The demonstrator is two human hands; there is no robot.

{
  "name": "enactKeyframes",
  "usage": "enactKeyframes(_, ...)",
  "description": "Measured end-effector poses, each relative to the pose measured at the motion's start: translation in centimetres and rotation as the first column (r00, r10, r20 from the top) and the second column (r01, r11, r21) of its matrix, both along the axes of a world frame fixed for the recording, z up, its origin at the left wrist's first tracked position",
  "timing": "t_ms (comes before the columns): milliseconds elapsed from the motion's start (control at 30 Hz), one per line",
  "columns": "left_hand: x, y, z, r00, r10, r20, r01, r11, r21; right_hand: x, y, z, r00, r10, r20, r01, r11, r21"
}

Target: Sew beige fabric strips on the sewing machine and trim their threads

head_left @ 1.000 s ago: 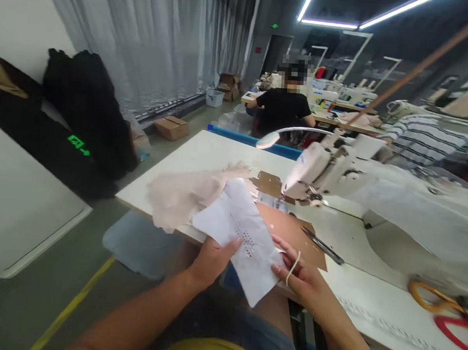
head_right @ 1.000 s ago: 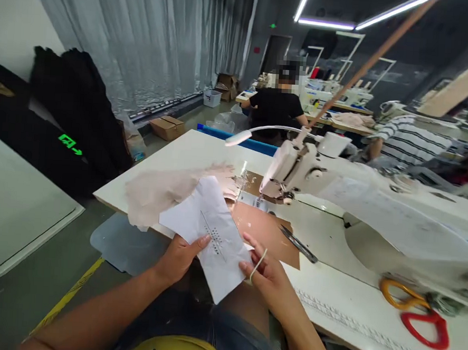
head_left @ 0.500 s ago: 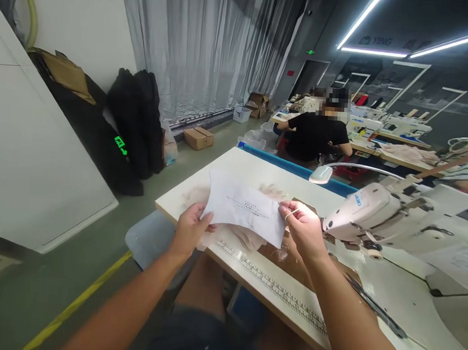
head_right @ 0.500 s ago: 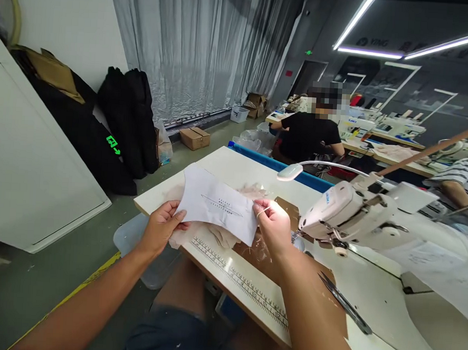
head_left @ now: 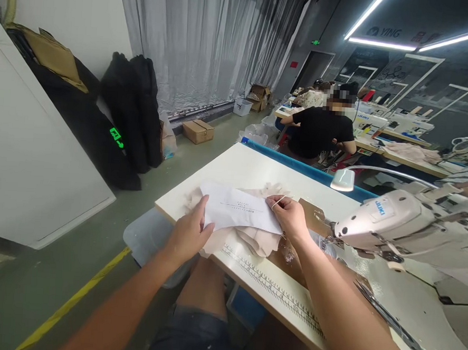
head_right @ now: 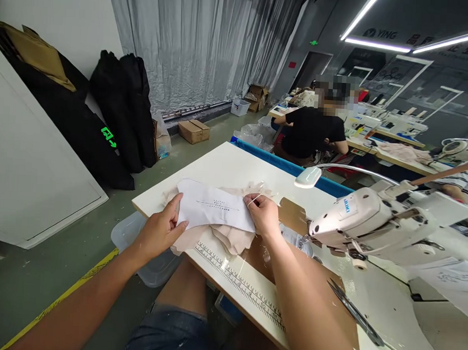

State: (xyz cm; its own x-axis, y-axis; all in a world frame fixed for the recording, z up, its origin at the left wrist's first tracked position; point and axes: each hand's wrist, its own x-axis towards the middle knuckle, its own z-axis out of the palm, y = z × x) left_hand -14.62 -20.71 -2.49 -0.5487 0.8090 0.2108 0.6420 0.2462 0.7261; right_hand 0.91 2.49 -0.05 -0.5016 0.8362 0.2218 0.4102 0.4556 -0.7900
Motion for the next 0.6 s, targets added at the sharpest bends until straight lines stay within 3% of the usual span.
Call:
enactKeyframes(167, -0.4, -0.1, -0.3, 0.999, -0.027, -0.043, 0.027, 1.000, 0.013, 0.3, -0.3, 0.9, 0.999, 0.009, -0.037, -0.008, 1.000, 0.023)
enactKeyframes(267, -0.6, -1.0, 0.2, 0.988, 0.004, -0.155, -0.008, 1.000, -0.023, 0.7, -0.8, 2.1, 0.996, 0.039, -0.086, -0.034, 0.998, 0.059)
enactKeyframes(367, -0.8, -2.2, 2.7, 0.906, 0.159, -0.393, -0.125, 0.986, 0.111, 0.9, -1.6, 3.6, 0.978, 0.161, -0.135, -0.152, 0.986, 0.073)
enactKeyframes(433, -1.0, -2.6, 5.1, 0.847, 0.231, -0.479, -0.113, 0.958, 0.262, 0.7, -2.4, 4.9, 0.935, 0.310, -0.172, -0.301, 0.950, 0.077)
enactKeyframes(500, -1.1, -2.2, 7.5, 0.886, 0.120, -0.448, 0.002, 0.965, 0.263, 0.2, -3.4, 6.1, 0.874, 0.450, -0.184, -0.446, 0.893, 0.069)
enactKeyframes(567, -1.2, -1.2, 8.8, 0.953, -0.171, -0.249, 0.205, 0.972, 0.116, -0.4, -4.6, 7.1, 0.825, 0.541, -0.164, -0.544, 0.839, 0.036)
enactKeyframes(600, -1.3, -0.6, 8.9, 0.948, -0.309, -0.082, 0.313, 0.949, 0.048, -0.7, -5.1, 7.5, 0.812, 0.561, -0.157, -0.565, 0.825, 0.024)
